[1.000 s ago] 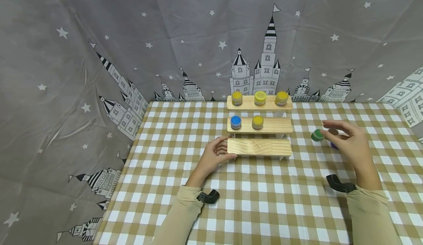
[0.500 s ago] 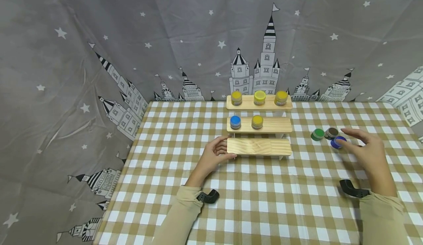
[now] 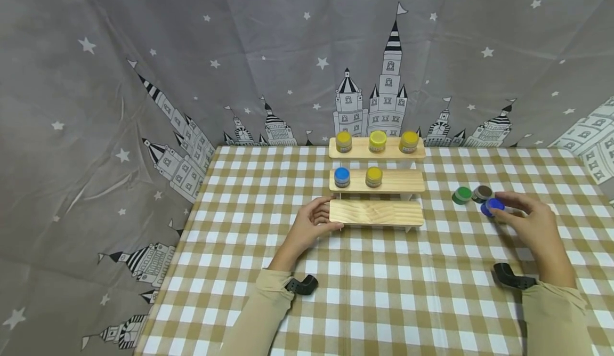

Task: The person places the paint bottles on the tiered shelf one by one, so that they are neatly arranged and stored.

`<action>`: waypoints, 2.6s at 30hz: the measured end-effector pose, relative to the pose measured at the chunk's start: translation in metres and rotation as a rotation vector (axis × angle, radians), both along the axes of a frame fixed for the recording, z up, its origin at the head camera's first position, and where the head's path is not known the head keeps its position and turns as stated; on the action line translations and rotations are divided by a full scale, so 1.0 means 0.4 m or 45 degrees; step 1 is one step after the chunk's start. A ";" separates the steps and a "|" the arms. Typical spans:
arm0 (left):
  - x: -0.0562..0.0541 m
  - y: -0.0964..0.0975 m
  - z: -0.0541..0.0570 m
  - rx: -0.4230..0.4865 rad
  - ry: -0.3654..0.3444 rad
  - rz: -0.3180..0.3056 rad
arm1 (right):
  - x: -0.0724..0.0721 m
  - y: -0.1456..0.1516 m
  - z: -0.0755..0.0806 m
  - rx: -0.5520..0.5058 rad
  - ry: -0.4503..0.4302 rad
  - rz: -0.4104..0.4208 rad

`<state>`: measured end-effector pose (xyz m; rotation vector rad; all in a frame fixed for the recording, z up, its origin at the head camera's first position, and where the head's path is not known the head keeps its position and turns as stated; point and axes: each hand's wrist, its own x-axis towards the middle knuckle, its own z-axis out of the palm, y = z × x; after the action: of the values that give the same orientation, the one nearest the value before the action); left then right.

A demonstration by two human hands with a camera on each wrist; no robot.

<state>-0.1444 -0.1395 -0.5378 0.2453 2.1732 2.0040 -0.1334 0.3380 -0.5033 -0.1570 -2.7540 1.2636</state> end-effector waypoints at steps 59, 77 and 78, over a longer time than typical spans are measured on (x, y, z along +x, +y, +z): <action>0.004 -0.002 0.002 -0.007 0.024 -0.003 | 0.016 0.014 0.021 -0.107 -0.227 0.105; 0.005 -0.001 -0.003 0.012 0.026 0.001 | 0.006 -0.067 0.079 -0.007 0.041 0.230; 0.005 -0.001 -0.003 0.011 0.027 0.000 | 0.006 -0.076 0.085 -0.013 0.036 0.228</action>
<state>-0.1423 -0.1399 -0.5392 0.2684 2.1775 2.0204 -0.1310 0.3078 -0.4693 0.1085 -2.7898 1.3089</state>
